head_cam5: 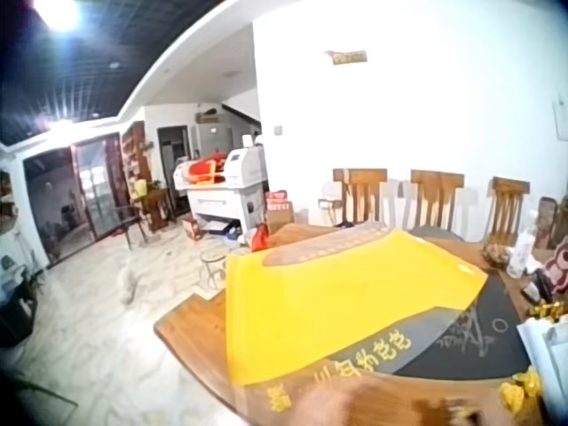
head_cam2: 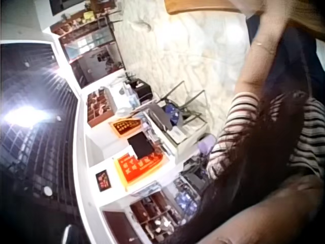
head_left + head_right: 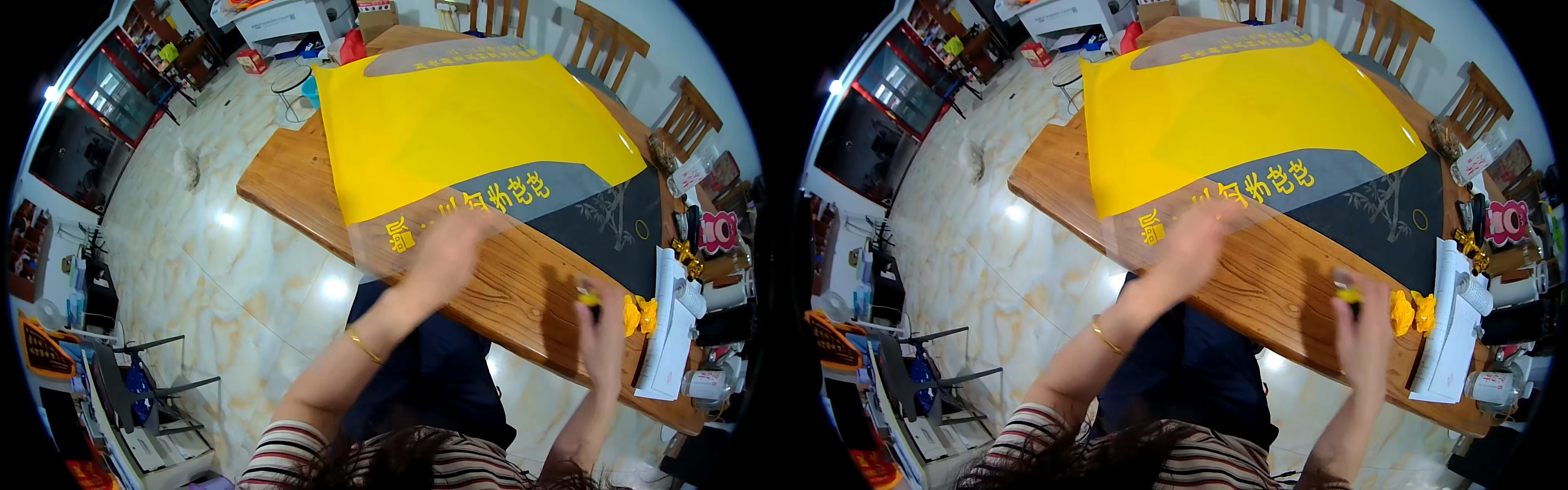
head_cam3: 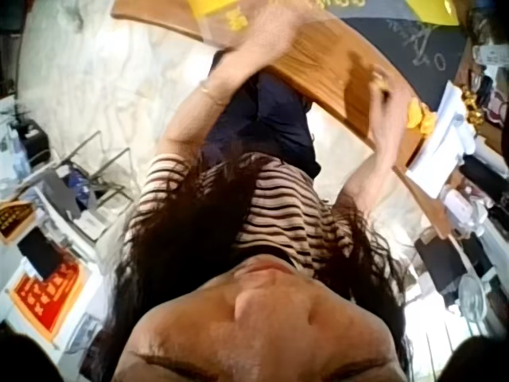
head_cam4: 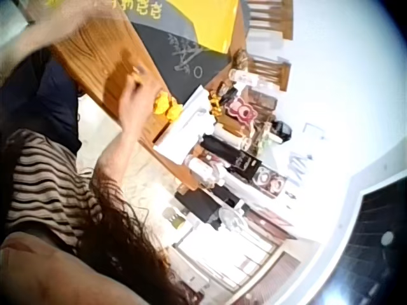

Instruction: The person uses a craft knife to carefully cut and peel away excess yellow vinyl from around Chinese characters on a transparent sheet. They remove the cut pieces by hand and continue weeding the remaining areas.

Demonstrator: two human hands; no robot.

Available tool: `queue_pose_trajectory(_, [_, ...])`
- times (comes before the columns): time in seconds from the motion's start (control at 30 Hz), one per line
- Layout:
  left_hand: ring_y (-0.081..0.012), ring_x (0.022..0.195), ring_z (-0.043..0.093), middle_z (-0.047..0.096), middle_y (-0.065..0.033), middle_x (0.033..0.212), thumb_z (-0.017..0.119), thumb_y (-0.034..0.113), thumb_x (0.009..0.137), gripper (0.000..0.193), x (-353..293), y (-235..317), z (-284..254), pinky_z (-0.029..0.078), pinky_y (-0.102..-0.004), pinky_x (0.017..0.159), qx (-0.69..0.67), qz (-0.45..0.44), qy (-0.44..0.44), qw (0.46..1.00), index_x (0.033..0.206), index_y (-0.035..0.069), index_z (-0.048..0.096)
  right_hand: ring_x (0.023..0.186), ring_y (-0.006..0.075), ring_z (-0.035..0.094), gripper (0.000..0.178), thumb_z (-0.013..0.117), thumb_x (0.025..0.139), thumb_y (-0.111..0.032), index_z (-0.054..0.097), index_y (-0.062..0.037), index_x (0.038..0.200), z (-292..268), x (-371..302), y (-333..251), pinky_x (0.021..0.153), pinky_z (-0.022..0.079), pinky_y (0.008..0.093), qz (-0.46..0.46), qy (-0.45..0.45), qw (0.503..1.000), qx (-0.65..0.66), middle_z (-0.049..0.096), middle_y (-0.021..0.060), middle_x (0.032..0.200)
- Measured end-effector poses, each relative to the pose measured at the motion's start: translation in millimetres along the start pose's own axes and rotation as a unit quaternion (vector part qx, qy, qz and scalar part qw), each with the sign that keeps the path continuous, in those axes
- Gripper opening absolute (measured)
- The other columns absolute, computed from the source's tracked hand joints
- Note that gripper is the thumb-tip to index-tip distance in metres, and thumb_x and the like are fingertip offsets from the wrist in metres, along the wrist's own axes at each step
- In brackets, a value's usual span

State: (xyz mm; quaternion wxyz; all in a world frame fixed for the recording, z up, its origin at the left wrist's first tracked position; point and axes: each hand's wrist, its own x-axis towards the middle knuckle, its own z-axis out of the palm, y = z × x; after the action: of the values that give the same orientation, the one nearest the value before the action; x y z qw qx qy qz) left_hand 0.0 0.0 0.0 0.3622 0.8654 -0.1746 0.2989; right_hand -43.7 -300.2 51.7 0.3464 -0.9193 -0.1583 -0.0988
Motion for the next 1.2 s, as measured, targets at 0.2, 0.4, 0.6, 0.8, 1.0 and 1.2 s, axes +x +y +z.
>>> queue_pose_trajectory(0.2, [-0.0348, 0.108, 0.064, 0.067, -0.0168, 0.114, 0.056, -0.010, 0.092, 0.027, -31, -39, -56, 0.053, -0.0395, 0.095, 0.023, -0.116, -0.003, 0.993, 0.113, 0.000, 0.069, 0.097, 0.0305, 0.062, 0.035, 0.078, 0.086, -0.016, 0.070, -0.0136, 0.120, 67, 46, -56, 0.077, 0.053, 0.0411, -0.159, -0.129, 0.978, -0.024, 0.060, 0.0097, 0.098])
queue_pose_trajectory(0.4, [-0.0326, 0.108, 0.063, 0.067, -0.0142, 0.113, 0.063, -0.010, 0.087, 0.025, -48, -41, -59, 0.053, -0.0389, 0.094, 0.051, -0.056, 0.003, 0.997, 0.107, 0.002, 0.072, 0.099, 0.0285, 0.063, 0.033, 0.078, 0.085, -0.016, 0.072, -0.0142, 0.117, 123, 74, -79, 0.076, 0.053, 0.0408, -0.245, -0.136, 0.958, -0.065, 0.060, 0.0088, 0.100])
queue_pose_trajectory(0.6, [-0.0326, 0.108, 0.063, 0.066, -0.0132, 0.112, 0.065, -0.011, 0.083, 0.026, -52, -45, -57, 0.053, -0.0399, 0.094, 0.047, -0.032, 0.022, 0.998, 0.104, 0.002, 0.073, 0.104, 0.0278, 0.064, 0.031, 0.077, 0.086, -0.016, 0.073, -0.0149, 0.118, 127, 76, -84, 0.079, 0.055, 0.0394, -0.253, -0.149, 0.947, -0.129, 0.062, 0.0093, 0.103])
queue_pose_trajectory(0.8, [-0.0326, 0.108, 0.063, 0.066, -0.0134, 0.112, 0.066, -0.012, 0.081, 0.027, -53, -45, -58, 0.054, -0.0400, 0.095, 0.051, -0.026, 0.023, 0.998, 0.103, 0.002, 0.072, 0.113, 0.0291, 0.064, 0.031, 0.075, 0.088, -0.017, 0.073, -0.0142, 0.119, 126, 76, -89, 0.087, 0.056, 0.0384, -0.235, -0.170, 0.946, -0.146, 0.067, 0.0120, 0.116])
queue_pose_trajectory(1.0, [-0.0320, 0.110, 0.063, 0.065, -0.0144, 0.115, 0.067, -0.007, 0.083, 0.026, -52, -44, -59, 0.054, -0.0398, 0.095, 0.071, -0.024, 0.004, 0.997, 0.103, 0.006, 0.076, 0.112, 0.0303, 0.066, 0.030, 0.075, 0.088, -0.016, 0.074, -0.0141, 0.118, 125, 77, -92, 0.089, 0.056, 0.0395, -0.220, -0.177, 0.948, -0.146, 0.068, 0.0136, 0.118])
queue_pose_trajectory(1.2, [-0.0321, 0.109, 0.063, 0.064, -0.0150, 0.118, 0.069, -0.001, 0.085, 0.023, -53, -42, -61, 0.055, -0.0388, 0.094, 0.092, -0.011, -0.016, 0.996, 0.104, 0.009, 0.078, 0.110, 0.0313, 0.067, 0.029, 0.073, 0.089, -0.016, 0.074, -0.0137, 0.118, 124, 75, -101, 0.087, 0.057, 0.0406, -0.215, -0.170, 0.948, -0.161, 0.069, 0.0138, 0.118])
